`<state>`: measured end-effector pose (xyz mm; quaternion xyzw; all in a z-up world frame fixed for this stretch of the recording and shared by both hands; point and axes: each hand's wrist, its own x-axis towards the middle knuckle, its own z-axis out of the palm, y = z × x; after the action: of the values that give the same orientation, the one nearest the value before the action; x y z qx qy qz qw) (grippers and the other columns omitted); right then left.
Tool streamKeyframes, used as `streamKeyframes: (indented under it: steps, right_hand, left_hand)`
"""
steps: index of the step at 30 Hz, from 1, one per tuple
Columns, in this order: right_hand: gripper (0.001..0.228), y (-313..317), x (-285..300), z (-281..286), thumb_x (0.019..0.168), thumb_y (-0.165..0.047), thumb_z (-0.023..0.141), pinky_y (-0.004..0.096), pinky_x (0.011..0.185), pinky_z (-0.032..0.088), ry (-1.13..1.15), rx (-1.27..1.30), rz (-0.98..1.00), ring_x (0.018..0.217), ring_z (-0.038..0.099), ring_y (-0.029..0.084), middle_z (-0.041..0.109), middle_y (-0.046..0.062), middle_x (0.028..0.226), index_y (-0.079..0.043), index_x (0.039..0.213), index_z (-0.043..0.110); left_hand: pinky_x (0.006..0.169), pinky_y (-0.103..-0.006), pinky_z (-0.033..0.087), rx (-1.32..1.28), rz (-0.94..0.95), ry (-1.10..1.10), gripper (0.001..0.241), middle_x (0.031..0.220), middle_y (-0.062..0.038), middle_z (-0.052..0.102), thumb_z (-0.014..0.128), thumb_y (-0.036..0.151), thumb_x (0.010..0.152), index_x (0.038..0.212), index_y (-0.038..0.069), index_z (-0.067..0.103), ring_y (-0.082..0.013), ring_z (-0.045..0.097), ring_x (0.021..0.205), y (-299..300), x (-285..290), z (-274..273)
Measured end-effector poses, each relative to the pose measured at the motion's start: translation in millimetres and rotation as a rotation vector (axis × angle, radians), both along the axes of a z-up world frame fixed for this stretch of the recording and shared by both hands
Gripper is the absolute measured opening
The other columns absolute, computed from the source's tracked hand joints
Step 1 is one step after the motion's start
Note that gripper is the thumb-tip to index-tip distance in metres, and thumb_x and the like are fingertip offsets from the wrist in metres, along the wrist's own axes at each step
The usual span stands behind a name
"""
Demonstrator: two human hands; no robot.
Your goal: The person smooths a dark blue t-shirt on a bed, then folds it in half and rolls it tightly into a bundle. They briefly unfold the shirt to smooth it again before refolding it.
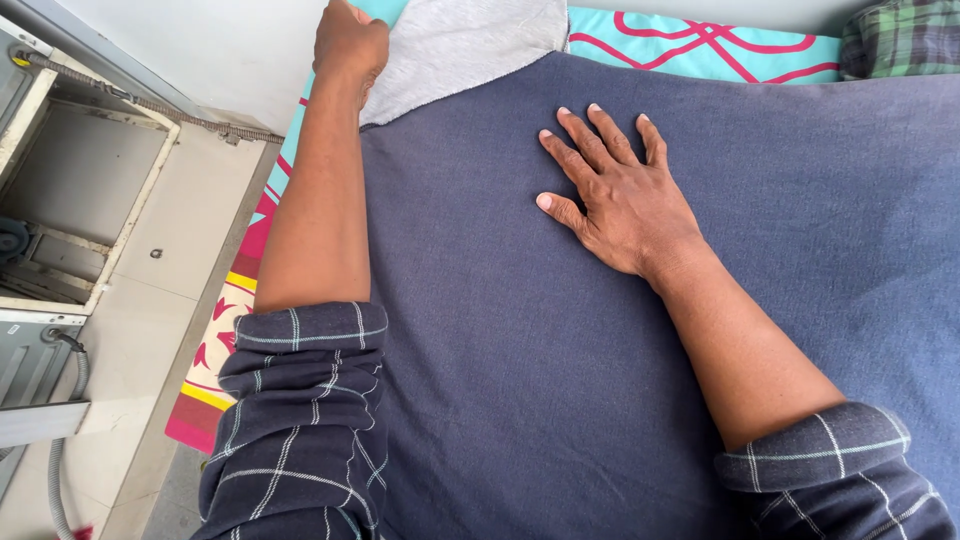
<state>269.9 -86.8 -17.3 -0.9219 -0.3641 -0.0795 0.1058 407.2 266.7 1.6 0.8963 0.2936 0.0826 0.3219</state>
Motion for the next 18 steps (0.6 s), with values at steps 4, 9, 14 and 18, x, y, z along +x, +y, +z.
streamKeyframes:
  steps: [4,9,14,18]
  right_hand:
    - [0.07,0.1,-0.8,-1.5,0.106,-0.06,0.027,0.064,0.118,0.015,-0.019,0.003,-0.005,0.155,0.024,0.032,0.03,0.006,0.169,-0.019,0.162,0.035]
    - [0.071,0.1,-0.2,-1.0,0.106,-0.062,0.026,0.063,0.119,0.013,-0.008,-0.001,-0.004,0.155,0.022,0.031,0.029,0.006,0.169,-0.019,0.162,0.034]
    - [0.07,-0.1,0.2,-1.4,0.106,-0.062,0.027,0.063,0.119,0.014,-0.021,0.007,-0.007,0.155,0.023,0.032,0.03,0.006,0.169,-0.019,0.162,0.035]
    - [0.07,0.0,-0.1,-0.9,0.106,-0.061,0.026,0.062,0.119,0.014,-0.034,0.002,-0.011,0.155,0.024,0.031,0.031,0.007,0.168,-0.019,0.162,0.035]
  left_hand:
    - [0.078,-0.0362,0.053,-0.045,0.007,-0.041,0.044,0.118,0.0,0.065,0.081,0.036,0.085,0.118,0.023,0.055,-0.0187,0.066,0.102,10.4,14.3,-15.8]
    - [0.079,-0.0388,0.054,0.088,0.065,-0.188,0.038,0.081,0.011,0.07,0.067,0.011,0.086,0.118,0.028,0.056,-0.0158,0.072,0.079,-5.2,7.6,-12.6]
    - [0.097,-0.0478,0.044,0.167,0.011,-0.158,0.038,0.09,0.01,0.075,0.075,0.035,0.078,0.107,0.021,0.056,-0.0199,0.071,0.099,-16.4,25.2,-19.0]
    - [0.107,-0.051,0.038,0.134,0.081,-0.197,0.037,0.085,0.012,0.076,0.084,0.028,0.081,0.102,0.021,0.054,-0.0175,0.073,0.098,-21.4,39.0,-25.9]
